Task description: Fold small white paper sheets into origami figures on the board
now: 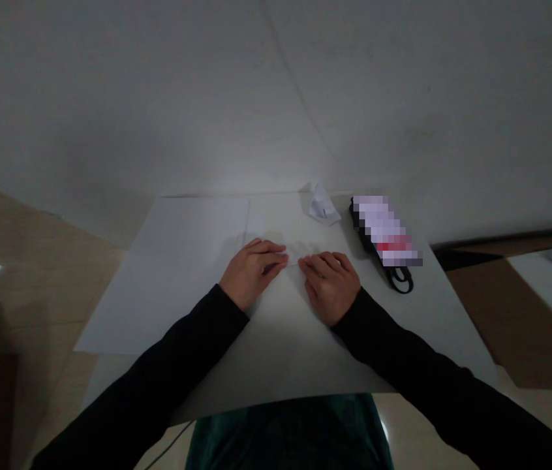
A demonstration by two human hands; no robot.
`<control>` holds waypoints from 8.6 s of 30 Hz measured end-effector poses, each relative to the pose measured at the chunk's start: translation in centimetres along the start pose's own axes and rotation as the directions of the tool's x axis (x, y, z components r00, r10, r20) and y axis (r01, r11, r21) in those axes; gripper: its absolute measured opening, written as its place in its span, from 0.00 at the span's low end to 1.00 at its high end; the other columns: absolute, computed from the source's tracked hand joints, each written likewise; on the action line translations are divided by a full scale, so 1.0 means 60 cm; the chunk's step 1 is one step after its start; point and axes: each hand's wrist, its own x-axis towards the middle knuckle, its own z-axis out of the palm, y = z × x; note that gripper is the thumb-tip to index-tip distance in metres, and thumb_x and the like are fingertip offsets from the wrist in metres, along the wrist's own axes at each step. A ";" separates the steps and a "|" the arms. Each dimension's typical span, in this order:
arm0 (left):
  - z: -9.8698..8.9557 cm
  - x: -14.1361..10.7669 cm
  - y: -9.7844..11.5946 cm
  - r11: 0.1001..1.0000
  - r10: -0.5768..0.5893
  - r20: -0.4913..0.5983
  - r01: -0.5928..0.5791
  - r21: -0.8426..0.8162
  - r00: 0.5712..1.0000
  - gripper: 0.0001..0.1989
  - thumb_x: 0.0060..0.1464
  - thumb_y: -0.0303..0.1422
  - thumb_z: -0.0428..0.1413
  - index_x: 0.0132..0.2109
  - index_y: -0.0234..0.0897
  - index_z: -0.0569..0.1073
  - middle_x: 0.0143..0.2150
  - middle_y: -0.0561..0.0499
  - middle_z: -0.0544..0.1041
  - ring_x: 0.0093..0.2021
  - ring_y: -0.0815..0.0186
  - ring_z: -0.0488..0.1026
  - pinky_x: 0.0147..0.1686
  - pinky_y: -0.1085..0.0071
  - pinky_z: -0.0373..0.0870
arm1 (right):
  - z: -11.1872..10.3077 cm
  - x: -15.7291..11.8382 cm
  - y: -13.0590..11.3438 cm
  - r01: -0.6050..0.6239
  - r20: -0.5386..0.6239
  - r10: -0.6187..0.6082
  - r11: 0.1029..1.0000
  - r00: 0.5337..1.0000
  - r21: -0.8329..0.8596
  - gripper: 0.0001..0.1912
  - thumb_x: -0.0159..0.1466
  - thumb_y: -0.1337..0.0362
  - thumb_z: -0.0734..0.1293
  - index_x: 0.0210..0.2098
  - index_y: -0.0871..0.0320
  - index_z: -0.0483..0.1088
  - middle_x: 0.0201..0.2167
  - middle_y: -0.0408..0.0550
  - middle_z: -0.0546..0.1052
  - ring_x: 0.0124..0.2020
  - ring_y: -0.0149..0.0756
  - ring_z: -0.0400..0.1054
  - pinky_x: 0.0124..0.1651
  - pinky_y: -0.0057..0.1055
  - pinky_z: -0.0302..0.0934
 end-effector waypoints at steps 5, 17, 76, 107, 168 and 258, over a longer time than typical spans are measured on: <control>-0.008 0.000 -0.010 0.997 0.078 0.036 -0.078 0.004 0.996 0.09 0.60 0.30 0.53 0.43 0.35 0.78 0.47 0.44 0.78 0.46 0.63 0.75 0.48 0.60 0.71 | 0.012 0.009 -0.014 0.109 0.021 -0.114 0.980 0.993 0.166 0.17 0.62 0.75 0.59 0.47 0.69 0.72 0.41 0.58 0.75 0.48 0.44 0.63 0.50 0.39 0.61; 0.000 -0.054 0.088 0.846 -0.002 0.146 -0.076 0.528 0.989 0.17 0.60 0.26 0.49 0.53 0.21 0.71 0.56 0.35 0.72 0.56 0.53 0.69 0.54 0.58 0.69 | 0.022 0.014 0.000 0.071 0.064 -0.097 0.943 0.993 0.325 0.18 0.60 0.76 0.59 0.46 0.64 0.73 0.39 0.54 0.75 0.43 0.42 0.63 0.44 0.39 0.64; 0.011 -0.008 0.013 0.924 -0.228 -0.011 0.213 -0.318 0.974 0.15 0.58 0.31 0.53 0.53 0.39 0.65 0.43 0.50 0.74 0.43 0.65 0.74 0.44 0.67 0.71 | 0.021 0.014 0.027 -0.349 0.199 0.375 0.393 0.905 0.851 0.12 0.56 0.64 0.70 0.41 0.55 0.71 0.30 0.43 0.75 0.30 0.30 0.71 0.34 0.30 0.69; 0.007 0.002 0.028 0.501 -0.190 0.188 0.260 -0.825 0.964 0.28 0.54 0.32 0.59 0.60 0.41 0.60 0.61 0.40 0.66 0.54 0.58 0.70 0.47 0.62 0.74 | 0.022 0.020 0.020 -0.412 0.461 0.121 -0.293 0.879 0.863 0.15 0.54 0.61 0.74 0.31 0.57 0.63 0.26 0.41 0.75 0.26 0.30 0.72 0.30 0.30 0.66; 0.028 -0.005 0.063 0.610 -0.481 -0.034 0.306 -0.731 0.876 0.10 0.55 0.35 0.58 0.44 0.36 0.74 0.34 0.50 0.76 0.29 0.70 0.75 0.28 0.74 0.77 | -0.004 0.017 -0.004 -0.432 0.394 0.454 -0.022 0.799 0.902 0.20 0.55 0.55 0.72 0.27 0.54 0.55 0.17 0.35 0.68 0.20 0.32 0.72 0.24 0.29 0.70; -0.013 -0.002 0.028 0.983 0.118 0.179 -0.140 0.118 0.977 0.07 0.59 0.30 0.52 0.41 0.37 0.75 0.39 0.53 0.80 0.41 0.65 0.75 0.39 0.70 0.72 | -0.003 0.021 0.059 -0.060 0.224 -0.046 0.892 0.973 0.447 0.05 0.60 0.67 0.68 0.36 0.57 0.76 0.39 0.52 0.72 0.40 0.38 0.66 0.38 0.33 0.64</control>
